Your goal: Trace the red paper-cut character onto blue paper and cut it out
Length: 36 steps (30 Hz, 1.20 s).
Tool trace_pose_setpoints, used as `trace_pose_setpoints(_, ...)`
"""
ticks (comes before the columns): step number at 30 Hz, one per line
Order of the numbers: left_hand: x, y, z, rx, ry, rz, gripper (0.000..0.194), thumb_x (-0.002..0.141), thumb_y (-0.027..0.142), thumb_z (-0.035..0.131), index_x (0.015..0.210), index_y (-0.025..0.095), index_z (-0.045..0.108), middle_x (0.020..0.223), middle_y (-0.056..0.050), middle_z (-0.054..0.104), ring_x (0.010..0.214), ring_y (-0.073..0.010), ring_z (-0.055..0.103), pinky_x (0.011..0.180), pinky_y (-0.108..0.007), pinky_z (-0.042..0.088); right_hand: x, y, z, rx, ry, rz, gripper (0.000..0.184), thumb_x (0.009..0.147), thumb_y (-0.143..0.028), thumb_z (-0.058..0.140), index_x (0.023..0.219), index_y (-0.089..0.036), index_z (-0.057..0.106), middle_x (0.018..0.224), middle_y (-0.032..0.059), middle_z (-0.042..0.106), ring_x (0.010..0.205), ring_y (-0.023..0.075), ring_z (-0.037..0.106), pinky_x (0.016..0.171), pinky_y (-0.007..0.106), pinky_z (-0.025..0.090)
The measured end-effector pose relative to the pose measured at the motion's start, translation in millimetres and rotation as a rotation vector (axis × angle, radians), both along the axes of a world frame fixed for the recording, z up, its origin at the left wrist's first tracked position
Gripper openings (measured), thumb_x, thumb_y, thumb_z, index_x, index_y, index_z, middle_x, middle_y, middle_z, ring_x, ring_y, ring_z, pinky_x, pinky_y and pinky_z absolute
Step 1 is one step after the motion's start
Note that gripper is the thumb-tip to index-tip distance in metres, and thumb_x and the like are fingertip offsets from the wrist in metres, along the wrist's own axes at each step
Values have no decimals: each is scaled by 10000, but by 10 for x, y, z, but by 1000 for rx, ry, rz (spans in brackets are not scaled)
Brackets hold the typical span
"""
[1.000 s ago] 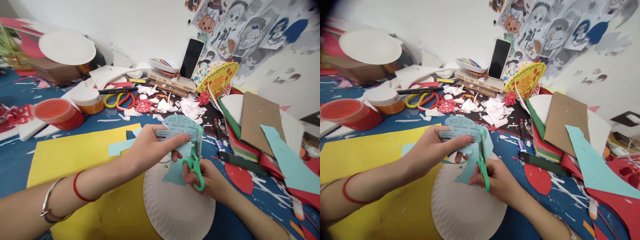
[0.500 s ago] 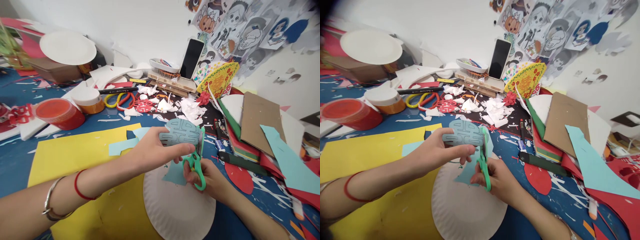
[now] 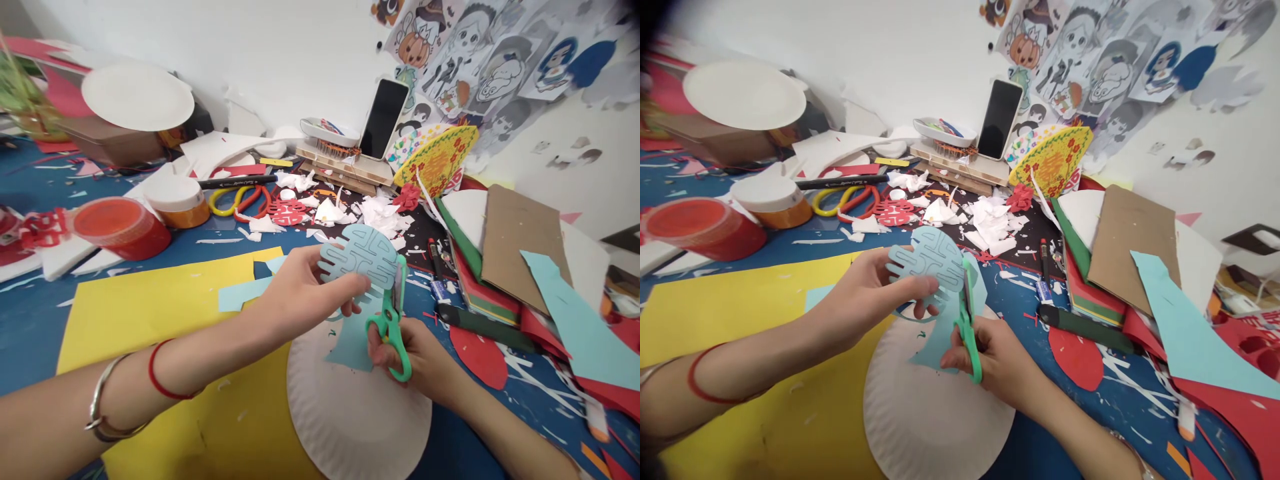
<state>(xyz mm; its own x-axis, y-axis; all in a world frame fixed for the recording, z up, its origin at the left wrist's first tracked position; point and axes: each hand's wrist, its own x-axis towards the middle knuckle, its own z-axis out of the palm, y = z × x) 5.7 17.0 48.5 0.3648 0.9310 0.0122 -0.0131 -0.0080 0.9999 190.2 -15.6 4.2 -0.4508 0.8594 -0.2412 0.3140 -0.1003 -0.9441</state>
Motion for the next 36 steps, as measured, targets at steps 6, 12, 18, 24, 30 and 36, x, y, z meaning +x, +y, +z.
trace_pose_setpoints(6,9,-5,-2,82,-9,19,61,713,179,596,669,155,562,585,29,607,501,-103,590,492,-193,495,-2,2,-5,-30,-1,2,551,608,-711,603,598,-177,465,466,-68,364,438,71,306,410,217,226)
trace_pose_setpoints(12,-14,-9,-29,155,85,-2,81,723,149,577,644,155,561,539,40,578,486,-95,581,469,-174,485,-4,-3,12,-15,-5,29,562,612,-715,597,621,-167,471,519,-60,385,478,71,321,440,219,238)
trace_pose_setpoints(18,-3,-3,-20,145,88,17,90,729,160,577,648,158,536,543,47,563,500,-96,592,470,-168,494,-8,0,23,-18,-17,26,569,607,-725,588,596,-171,460,497,-62,375,472,74,318,435,219,236)
trace_pose_setpoints(24,-20,-14,-24,160,106,47,83,734,180,577,666,158,535,549,36,567,503,-111,596,472,-193,497,4,12,7,-16,-32,42,561,619,-720,583,597,-173,457,494,-62,385,470,74,329,437,216,244)
trace_pose_setpoints(30,-18,1,-26,174,63,46,56,743,180,582,701,149,562,551,25,598,482,-103,590,452,-179,485,-3,15,15,-8,-24,79,547,637,-693,598,588,-171,441,511,-59,374,490,76,315,454,216,246)
trace_pose_setpoints(36,0,2,-9,188,18,34,52,746,163,580,698,146,571,538,34,589,470,-88,579,448,-163,483,10,11,5,-3,-37,79,535,643,-676,610,577,-171,447,507,-56,380,491,79,322,459,221,242)
